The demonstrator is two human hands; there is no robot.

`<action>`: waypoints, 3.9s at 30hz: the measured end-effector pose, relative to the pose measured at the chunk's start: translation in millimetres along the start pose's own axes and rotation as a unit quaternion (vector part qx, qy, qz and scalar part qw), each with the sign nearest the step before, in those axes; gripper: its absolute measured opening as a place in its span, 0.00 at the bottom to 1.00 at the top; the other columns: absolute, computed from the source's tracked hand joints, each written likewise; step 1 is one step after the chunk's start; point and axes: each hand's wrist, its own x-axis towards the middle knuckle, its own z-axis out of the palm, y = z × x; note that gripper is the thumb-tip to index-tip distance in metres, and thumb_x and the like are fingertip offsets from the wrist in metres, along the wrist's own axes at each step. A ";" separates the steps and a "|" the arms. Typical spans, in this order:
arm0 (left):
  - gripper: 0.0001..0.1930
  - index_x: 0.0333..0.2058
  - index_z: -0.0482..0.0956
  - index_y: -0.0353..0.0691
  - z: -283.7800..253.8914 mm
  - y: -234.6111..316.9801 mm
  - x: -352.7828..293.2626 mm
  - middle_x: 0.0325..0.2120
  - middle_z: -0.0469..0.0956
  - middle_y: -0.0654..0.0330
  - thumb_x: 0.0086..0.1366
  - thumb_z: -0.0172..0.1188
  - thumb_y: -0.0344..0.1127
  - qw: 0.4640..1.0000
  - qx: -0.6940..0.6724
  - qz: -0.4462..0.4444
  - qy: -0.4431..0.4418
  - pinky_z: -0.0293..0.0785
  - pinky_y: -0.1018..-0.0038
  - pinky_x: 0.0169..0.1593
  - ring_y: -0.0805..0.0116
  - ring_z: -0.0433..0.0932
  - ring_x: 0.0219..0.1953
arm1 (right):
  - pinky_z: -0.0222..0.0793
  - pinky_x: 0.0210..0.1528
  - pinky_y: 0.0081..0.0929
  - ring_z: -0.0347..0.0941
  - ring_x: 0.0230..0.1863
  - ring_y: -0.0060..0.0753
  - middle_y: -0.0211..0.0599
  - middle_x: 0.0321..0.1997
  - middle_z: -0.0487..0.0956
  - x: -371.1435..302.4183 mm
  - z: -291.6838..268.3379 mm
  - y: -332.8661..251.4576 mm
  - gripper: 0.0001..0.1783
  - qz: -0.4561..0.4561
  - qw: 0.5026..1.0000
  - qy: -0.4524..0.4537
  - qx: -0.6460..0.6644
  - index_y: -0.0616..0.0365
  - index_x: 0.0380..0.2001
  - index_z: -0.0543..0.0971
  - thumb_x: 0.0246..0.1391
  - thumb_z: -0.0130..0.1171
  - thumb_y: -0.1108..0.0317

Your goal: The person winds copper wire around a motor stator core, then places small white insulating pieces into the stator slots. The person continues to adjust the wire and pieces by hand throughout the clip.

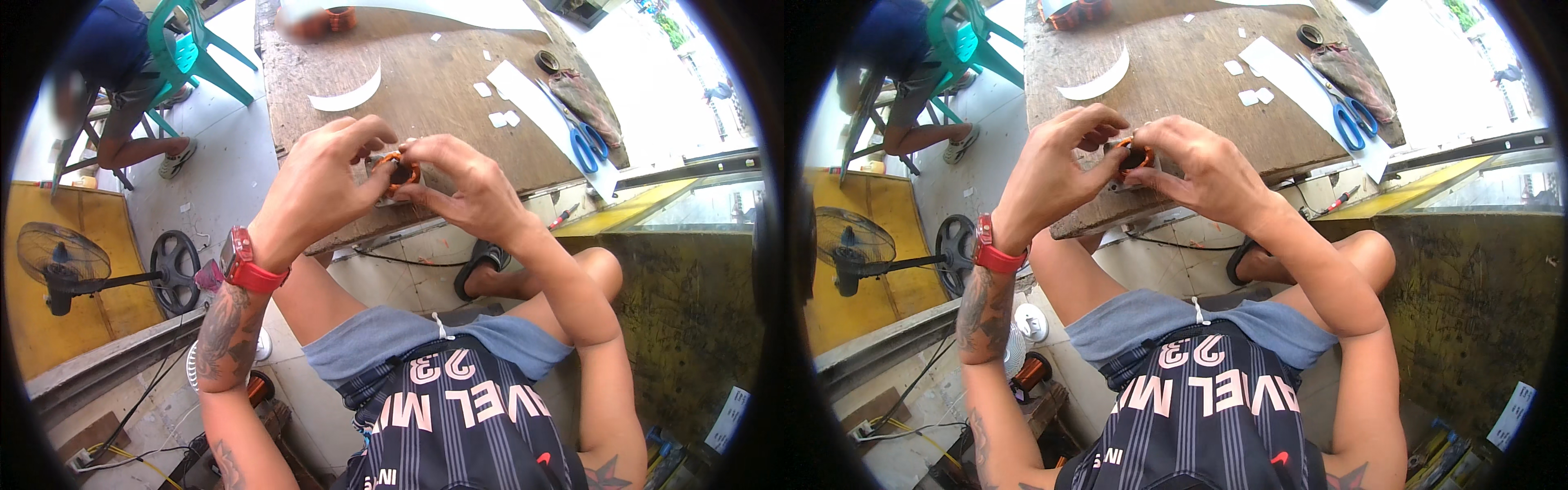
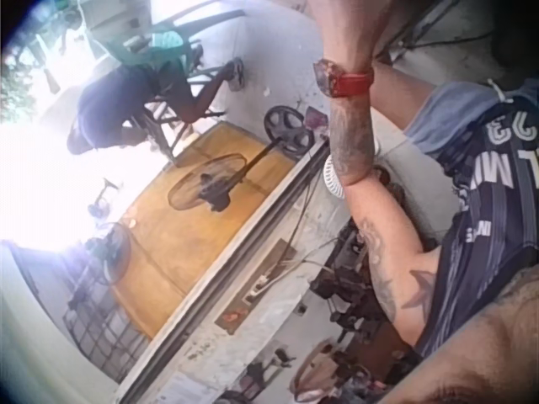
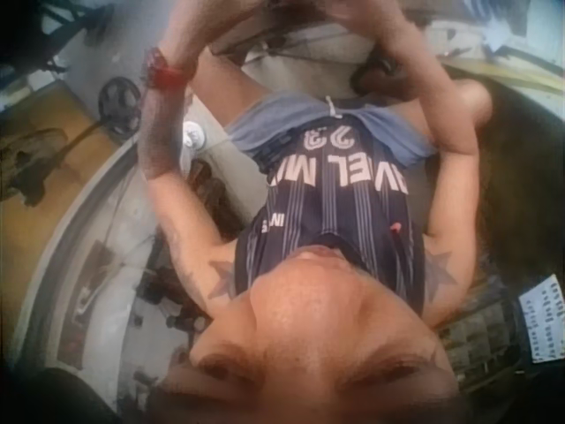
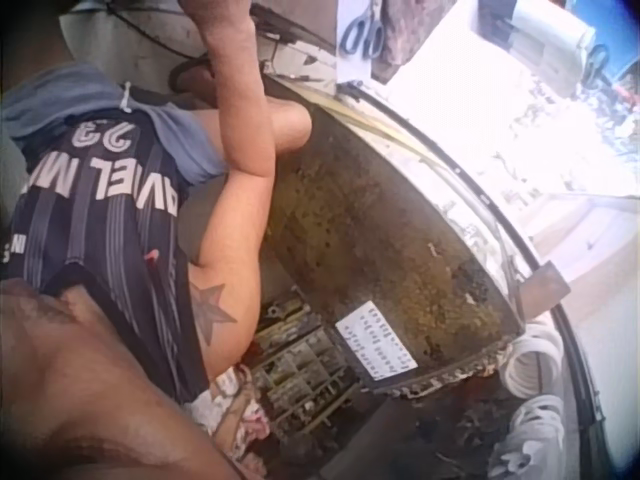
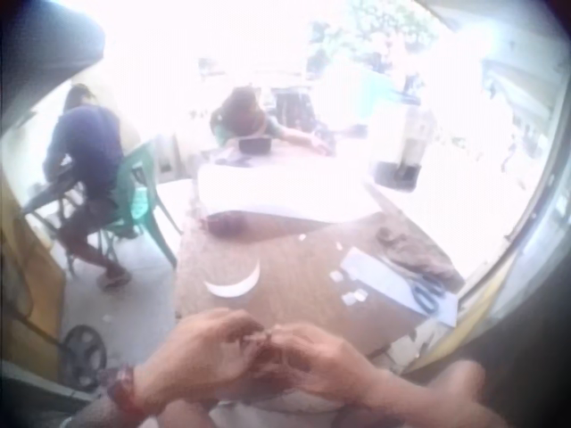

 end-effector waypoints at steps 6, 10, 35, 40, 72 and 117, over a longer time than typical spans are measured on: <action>0.13 0.47 0.85 0.41 0.0 9.9 13.5 0.38 0.85 0.51 0.64 0.66 0.31 0.997 0.062 0.026 -0.040 0.83 0.62 0.46 0.52 0.86 0.38 | 0.85 0.48 0.38 0.85 0.50 0.46 0.41 0.52 0.84 -3.7 5.9 9.8 0.13 -0.085 0.991 0.017 -0.106 0.54 0.44 0.86 0.60 0.73 0.61; 0.12 0.48 0.85 0.41 8.6 10.5 5.9 0.37 0.84 0.50 0.66 0.64 0.31 0.993 0.104 0.052 0.021 0.82 0.59 0.46 0.48 0.86 0.39 | 0.86 0.46 0.38 0.85 0.49 0.46 0.42 0.52 0.83 -7.0 8.1 12.2 0.13 -0.053 0.996 0.019 -0.069 0.54 0.43 0.85 0.59 0.74 0.61; 0.30 0.62 0.82 0.42 33.0 -29.4 -37.4 0.62 0.81 0.50 0.62 0.79 0.36 0.989 -0.144 -0.029 0.027 0.79 0.62 0.65 0.52 0.81 0.63 | 0.80 0.60 0.36 0.82 0.58 0.42 0.41 0.57 0.84 1.3 -4.4 19.4 0.25 0.047 0.992 -0.064 0.095 0.55 0.59 0.85 0.58 0.75 0.69; 0.27 0.60 0.82 0.44 29.6 -19.1 -34.6 0.66 0.78 0.50 0.62 0.78 0.36 0.975 -0.209 -0.007 0.080 0.80 0.60 0.64 0.51 0.80 0.64 | 0.80 0.59 0.36 0.82 0.59 0.41 0.44 0.62 0.80 -0.6 -9.0 17.2 0.23 0.133 0.970 -0.035 0.201 0.53 0.57 0.86 0.57 0.76 0.71; 0.60 0.79 0.56 0.47 39.2 -20.9 -33.5 0.63 0.80 0.54 0.53 0.84 0.45 0.997 -0.047 0.024 0.051 0.74 0.58 0.68 0.51 0.77 0.65 | 0.66 0.73 0.43 0.73 0.70 0.47 0.45 0.64 0.80 -6.6 -18.5 -14.8 0.38 0.074 0.997 -0.012 0.023 0.56 0.69 0.73 0.58 0.75 0.62; 0.36 0.58 0.84 0.40 18.8 -36.3 -25.7 0.60 0.82 0.52 0.51 0.85 0.46 0.994 -0.025 0.029 0.100 0.78 0.60 0.65 0.54 0.80 0.63 | 0.74 0.58 0.44 0.81 0.50 0.49 0.45 0.46 0.85 42.4 -6.3 -4.5 0.14 0.047 0.995 0.035 -0.077 0.61 0.42 0.88 0.64 0.68 0.60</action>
